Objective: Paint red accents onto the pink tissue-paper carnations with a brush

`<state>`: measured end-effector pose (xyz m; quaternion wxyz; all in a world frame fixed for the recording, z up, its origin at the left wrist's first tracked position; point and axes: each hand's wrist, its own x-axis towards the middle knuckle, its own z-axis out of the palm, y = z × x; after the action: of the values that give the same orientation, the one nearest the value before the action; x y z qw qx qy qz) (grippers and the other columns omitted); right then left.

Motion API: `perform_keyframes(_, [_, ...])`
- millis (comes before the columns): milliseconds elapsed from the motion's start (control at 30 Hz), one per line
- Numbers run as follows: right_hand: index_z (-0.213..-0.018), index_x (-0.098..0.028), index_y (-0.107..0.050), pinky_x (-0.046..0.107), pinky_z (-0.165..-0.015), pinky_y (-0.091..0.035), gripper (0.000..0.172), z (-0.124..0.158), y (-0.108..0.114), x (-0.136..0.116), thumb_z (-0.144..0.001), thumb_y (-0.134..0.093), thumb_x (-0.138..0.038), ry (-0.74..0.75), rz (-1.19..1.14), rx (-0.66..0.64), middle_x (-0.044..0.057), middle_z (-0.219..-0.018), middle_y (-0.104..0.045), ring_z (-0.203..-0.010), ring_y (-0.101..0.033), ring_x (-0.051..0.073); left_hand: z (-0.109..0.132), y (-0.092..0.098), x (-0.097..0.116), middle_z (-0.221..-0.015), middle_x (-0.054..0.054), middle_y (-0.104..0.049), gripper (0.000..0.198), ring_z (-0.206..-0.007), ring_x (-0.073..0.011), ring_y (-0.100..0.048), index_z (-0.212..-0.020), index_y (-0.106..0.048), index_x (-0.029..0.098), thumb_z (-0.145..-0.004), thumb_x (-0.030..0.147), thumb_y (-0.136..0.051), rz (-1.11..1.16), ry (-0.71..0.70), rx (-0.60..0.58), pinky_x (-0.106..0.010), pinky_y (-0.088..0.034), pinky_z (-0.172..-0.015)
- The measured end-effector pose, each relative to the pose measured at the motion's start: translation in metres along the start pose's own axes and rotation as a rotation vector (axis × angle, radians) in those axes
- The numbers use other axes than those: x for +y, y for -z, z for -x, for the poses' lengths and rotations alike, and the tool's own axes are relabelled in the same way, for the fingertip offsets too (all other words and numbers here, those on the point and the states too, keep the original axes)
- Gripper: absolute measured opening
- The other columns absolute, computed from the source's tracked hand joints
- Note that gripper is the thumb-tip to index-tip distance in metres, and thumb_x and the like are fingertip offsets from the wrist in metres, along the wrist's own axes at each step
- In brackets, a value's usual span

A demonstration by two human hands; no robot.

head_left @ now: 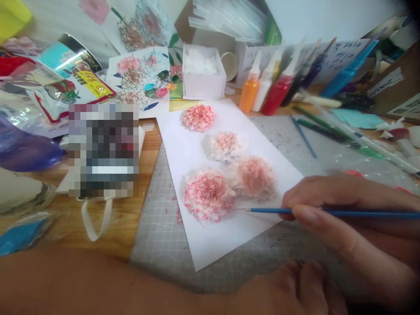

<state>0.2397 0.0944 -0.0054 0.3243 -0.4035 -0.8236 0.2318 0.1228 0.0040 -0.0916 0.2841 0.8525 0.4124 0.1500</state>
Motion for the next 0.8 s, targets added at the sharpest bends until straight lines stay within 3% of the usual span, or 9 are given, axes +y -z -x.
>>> perform_keyframes(67, [-0.079, -0.028, -0.063, 0.021, -0.042, -0.045, 0.005, 0.0, -0.001, 0.0, -0.083, -0.059, -0.027, -0.002, 0.003, -0.001, -0.004, -0.072, -0.067, -0.059, -0.063, 0.013, -0.005, 0.004, 0.001, -0.095, -0.01, -0.069, 0.044, -0.056, -0.0183, -0.061, -0.128, -0.049, 0.015, -0.091, 0.033, -0.033, 0.047, 0.055, -0.004, -0.027, -0.043, -0.04])
perform_keyframes(267, [-0.082, -0.027, -0.062, 0.019, -0.043, -0.045, 0.004, 0.0, -0.003, -0.001, -0.082, -0.06, -0.023, 0.037, -0.016, -0.038, -0.004, -0.073, -0.067, -0.058, -0.062, 0.011, -0.003, 0.007, -0.002, -0.1, -0.012, -0.068, 0.049, -0.056, -0.0187, -0.061, -0.135, -0.043, 0.014, -0.09, 0.03, -0.037, 0.154, 0.008, -0.058, -0.027, -0.042, -0.037])
perform_keyframes(400, [-0.082, -0.026, -0.063, 0.017, -0.046, -0.048, 0.003, 0.006, 0.0, 0.0, -0.082, -0.061, -0.025, -0.006, -0.03, -0.026, -0.003, -0.074, -0.067, -0.061, -0.063, 0.012, 0.002, 0.001, -0.004, -0.094, -0.008, -0.07, 0.041, -0.046, -0.0141, -0.055, -0.127, -0.053, 0.018, -0.09, 0.031, -0.038, 0.165, 0.014, -0.076, -0.025, -0.042, -0.038])
perform_keyframes(600, [-0.09, -0.028, -0.065, 0.02, -0.06, -0.055, 0.012, 0.014, -0.003, 0.002, -0.079, -0.064, -0.024, -0.017, -0.092, -0.028, -0.001, -0.086, -0.069, -0.073, -0.066, 0.016, 0.002, -0.003, -0.006, -0.08, -0.004, -0.07, 0.034, -0.044, -0.0139, -0.053, -0.115, -0.061, 0.022, -0.088, 0.029, -0.042, 0.208, -0.012, -0.107, -0.025, -0.043, -0.041])
perform_keyframes(700, [-0.088, -0.029, -0.067, 0.023, -0.057, -0.055, 0.01, 0.015, -0.004, 0.003, -0.079, -0.063, -0.028, 0.016, -0.045, 0.01, -0.001, -0.085, -0.069, -0.07, -0.066, 0.017, -0.005, 0.0, -0.001, -0.073, -0.004, -0.069, 0.032, -0.037, -0.0132, -0.049, -0.111, -0.062, 0.022, -0.089, 0.029, -0.041, 0.208, 0.104, -0.099, -0.028, -0.044, -0.042])
perform_keyframes(800, [-0.083, -0.03, -0.069, 0.026, -0.064, -0.056, 0.008, 0.017, -0.002, 0.002, -0.077, -0.066, -0.027, -0.129, -0.012, 0.059, 0.001, -0.086, -0.067, -0.075, -0.065, 0.018, -0.011, 0.009, 0.005, -0.068, -0.002, -0.068, 0.033, -0.03, -0.011, -0.042, -0.108, -0.062, 0.021, -0.091, 0.027, -0.035, 0.237, 0.184, -0.095, -0.028, -0.044, -0.042])
